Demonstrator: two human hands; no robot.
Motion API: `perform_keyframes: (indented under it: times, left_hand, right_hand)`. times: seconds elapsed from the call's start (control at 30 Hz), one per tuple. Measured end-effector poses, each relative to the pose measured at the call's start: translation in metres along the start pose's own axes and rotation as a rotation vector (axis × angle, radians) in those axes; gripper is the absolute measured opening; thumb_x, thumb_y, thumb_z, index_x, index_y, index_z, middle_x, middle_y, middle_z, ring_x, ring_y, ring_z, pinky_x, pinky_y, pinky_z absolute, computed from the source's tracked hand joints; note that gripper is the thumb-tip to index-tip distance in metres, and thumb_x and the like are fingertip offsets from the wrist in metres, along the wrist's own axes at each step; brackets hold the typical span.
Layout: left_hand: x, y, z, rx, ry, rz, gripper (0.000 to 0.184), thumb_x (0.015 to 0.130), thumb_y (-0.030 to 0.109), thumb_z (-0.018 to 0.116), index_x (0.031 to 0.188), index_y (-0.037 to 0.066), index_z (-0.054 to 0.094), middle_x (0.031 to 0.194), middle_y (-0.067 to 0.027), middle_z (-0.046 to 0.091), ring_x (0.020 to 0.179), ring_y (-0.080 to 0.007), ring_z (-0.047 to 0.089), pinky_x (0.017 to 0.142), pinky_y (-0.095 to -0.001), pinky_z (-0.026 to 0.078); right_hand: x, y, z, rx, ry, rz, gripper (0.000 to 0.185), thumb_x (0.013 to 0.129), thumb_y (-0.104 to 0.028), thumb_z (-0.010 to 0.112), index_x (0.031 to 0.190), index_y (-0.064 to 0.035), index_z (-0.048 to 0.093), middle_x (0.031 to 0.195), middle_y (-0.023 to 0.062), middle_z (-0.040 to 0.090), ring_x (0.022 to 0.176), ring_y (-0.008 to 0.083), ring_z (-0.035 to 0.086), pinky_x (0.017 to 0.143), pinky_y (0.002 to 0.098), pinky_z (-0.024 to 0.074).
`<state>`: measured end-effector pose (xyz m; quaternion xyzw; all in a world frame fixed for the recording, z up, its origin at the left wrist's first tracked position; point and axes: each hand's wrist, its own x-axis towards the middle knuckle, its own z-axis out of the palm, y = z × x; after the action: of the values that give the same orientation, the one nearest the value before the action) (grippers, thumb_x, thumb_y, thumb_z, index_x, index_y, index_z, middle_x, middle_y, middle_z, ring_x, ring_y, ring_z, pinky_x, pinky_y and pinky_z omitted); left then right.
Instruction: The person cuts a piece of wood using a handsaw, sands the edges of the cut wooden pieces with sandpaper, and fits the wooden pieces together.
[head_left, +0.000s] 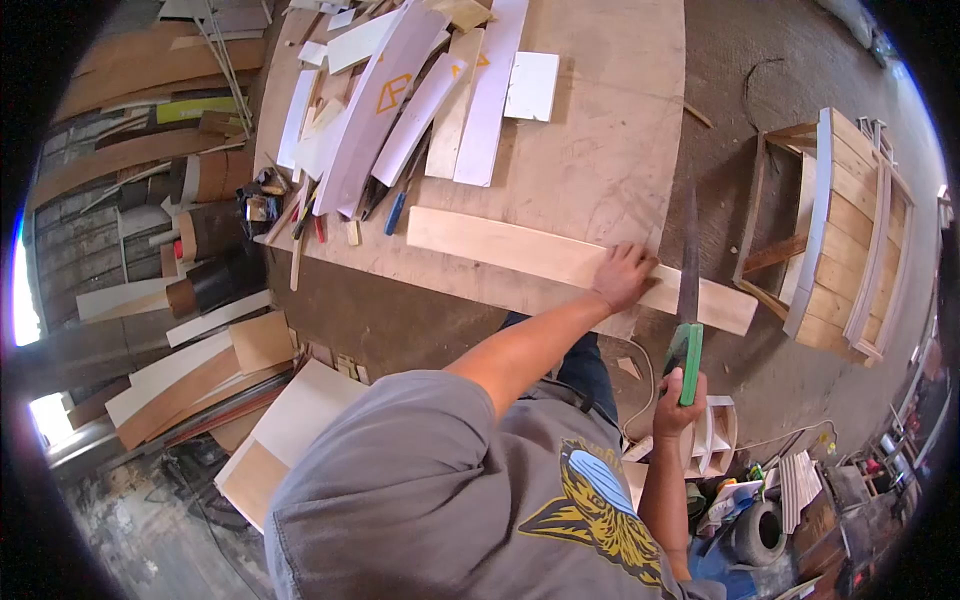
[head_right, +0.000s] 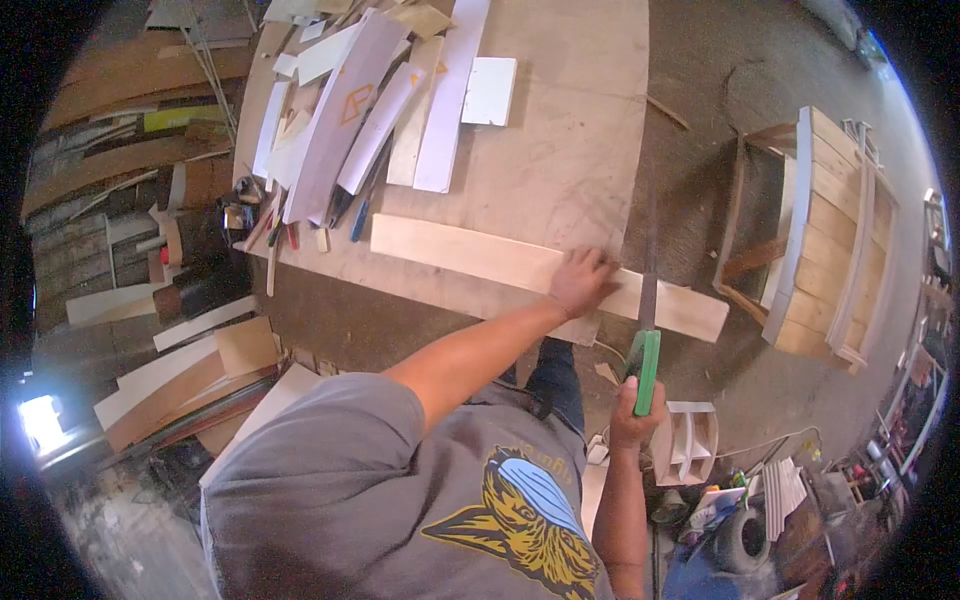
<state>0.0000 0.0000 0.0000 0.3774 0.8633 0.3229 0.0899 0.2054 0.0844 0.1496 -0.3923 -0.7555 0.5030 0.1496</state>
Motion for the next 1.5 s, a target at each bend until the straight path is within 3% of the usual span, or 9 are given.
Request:
perform_keyframes:
  times: [0.27, 0.37, 0.57, 0.67, 0.73, 0.83, 0.93, 1.13, 1.5]
  left_hand:
    - [-0.003, -0.034, -0.014, 0.119, 0.036, 0.032, 0.033, 0.088, 0.043, 0.074, 0.107, 0.016, 0.075, 0.112, -0.0073, 0.063, 0.109, -0.0307, 0.057, 0.094, -0.0466, 0.048]
    - [0.002, -0.056, -0.037, 0.143, 0.064, -0.06, 0.029, 0.088, 0.044, 0.074, 0.103, 0.02, 0.076, 0.112, -0.0063, 0.064, 0.108, -0.0303, 0.058, 0.094, -0.0475, 0.049]
    - [0.034, -0.059, -0.042, 0.227, 0.176, -0.053, 0.018, 0.089, 0.038, 0.074, 0.089, 0.02, 0.073, 0.095, -0.0031, 0.066, 0.099, -0.0295, 0.059, 0.087, -0.0457, 0.047]
    - [0.048, -0.042, -0.038, 0.188, 0.222, -0.132, 0.024, 0.092, 0.039, 0.072, 0.083, 0.016, 0.07, 0.094, -0.0038, 0.067, 0.096, -0.0297, 0.058, 0.083, -0.0468, 0.046]
    - [0.051, -0.038, -0.029, 0.166, 0.251, -0.122, 0.03, 0.094, 0.04, 0.07, 0.078, 0.015, 0.066, 0.09, -0.0042, 0.066, 0.093, -0.0294, 0.058, 0.08, -0.0476, 0.045]
    - [0.047, -0.03, -0.028, 0.227, 0.198, -0.157, 0.025, 0.093, 0.039, 0.072, 0.083, 0.016, 0.068, 0.092, -0.0012, 0.067, 0.095, -0.0284, 0.059, 0.084, -0.0467, 0.045]
    - [0.055, -0.026, -0.037, 0.173, 0.055, -0.297, 0.029, 0.096, 0.042, 0.068, 0.093, 0.013, 0.07, 0.107, -0.0084, 0.067, 0.109, -0.0333, 0.056, 0.094, -0.0508, 0.043]
    - [0.084, -0.025, -0.014, 0.299, 0.173, -0.355, 0.058, 0.104, 0.046, 0.053, 0.147, 0.007, 0.049, 0.156, -0.027, 0.035, 0.15, -0.0496, 0.024, 0.118, -0.0645, 0.024]
    - [0.091, -0.025, -0.011, 0.373, -0.004, -0.432, 0.06, 0.104, 0.043, 0.053, 0.153, 0.009, 0.043, 0.163, -0.0284, 0.027, 0.155, -0.0511, 0.017, 0.118, -0.0685, 0.022]
  right_hand:
    - [0.001, 0.01, -0.007, -0.046, -0.005, -0.162, 0.018, 0.101, -0.011, 0.064, 0.087, -0.003, 0.058, 0.068, 0.0026, 0.059, 0.06, 0.0114, 0.055, 0.058, 0.0277, 0.0444]
    - [-0.001, 0.003, -0.006, 0.057, -0.006, -0.001, 0.018, 0.1, -0.01, 0.065, 0.085, -0.0035, 0.059, 0.068, 0.0034, 0.06, 0.06, 0.0118, 0.055, 0.057, 0.0281, 0.0447]
    - [-0.007, 0.023, -0.007, -0.178, 0.092, -0.149, 0.017, 0.099, -0.012, 0.067, 0.085, -0.0043, 0.06, 0.066, 0.0035, 0.061, 0.059, 0.0123, 0.058, 0.057, 0.0288, 0.0455]
    - [-0.009, 0.011, -0.012, -0.107, 0.068, -0.01, 0.019, 0.094, -0.02, 0.073, 0.094, -0.0024, 0.066, 0.07, 0.0131, 0.065, 0.06, 0.0234, 0.065, 0.06, 0.0364, 0.0511]
    - [-0.01, 0.006, -0.012, -0.108, 0.06, 0.004, 0.019, 0.095, -0.021, 0.074, 0.094, -0.0025, 0.067, 0.069, 0.0123, 0.066, 0.061, 0.0236, 0.066, 0.06, 0.0368, 0.0517]
    - [-0.012, 0.001, -0.008, -0.125, 0.06, -0.029, 0.016, 0.095, -0.017, 0.071, 0.09, -0.0026, 0.065, 0.068, 0.0083, 0.065, 0.06, 0.0196, 0.064, 0.059, 0.034, 0.0495]
    - [-0.011, -0.007, 0.002, -0.122, 0.048, -0.024, 0.014, 0.096, -0.012, 0.068, 0.088, -0.0021, 0.062, 0.067, 0.0054, 0.064, 0.059, 0.0148, 0.062, 0.057, 0.0303, 0.0484]
    - [-0.01, 0.008, 0.012, -0.084, 0.068, -0.017, 0.013, 0.095, -0.011, 0.068, 0.09, -0.001, 0.061, 0.066, 0.0058, 0.064, 0.058, 0.0132, 0.062, 0.056, 0.0285, 0.0506]
    - [0.0, -0.004, 0.02, -0.004, 0.045, 0.139, 0.016, 0.091, -0.016, 0.075, 0.088, -0.0018, 0.068, 0.073, 0.0099, 0.068, 0.061, 0.0218, 0.067, 0.058, 0.0347, 0.0519]
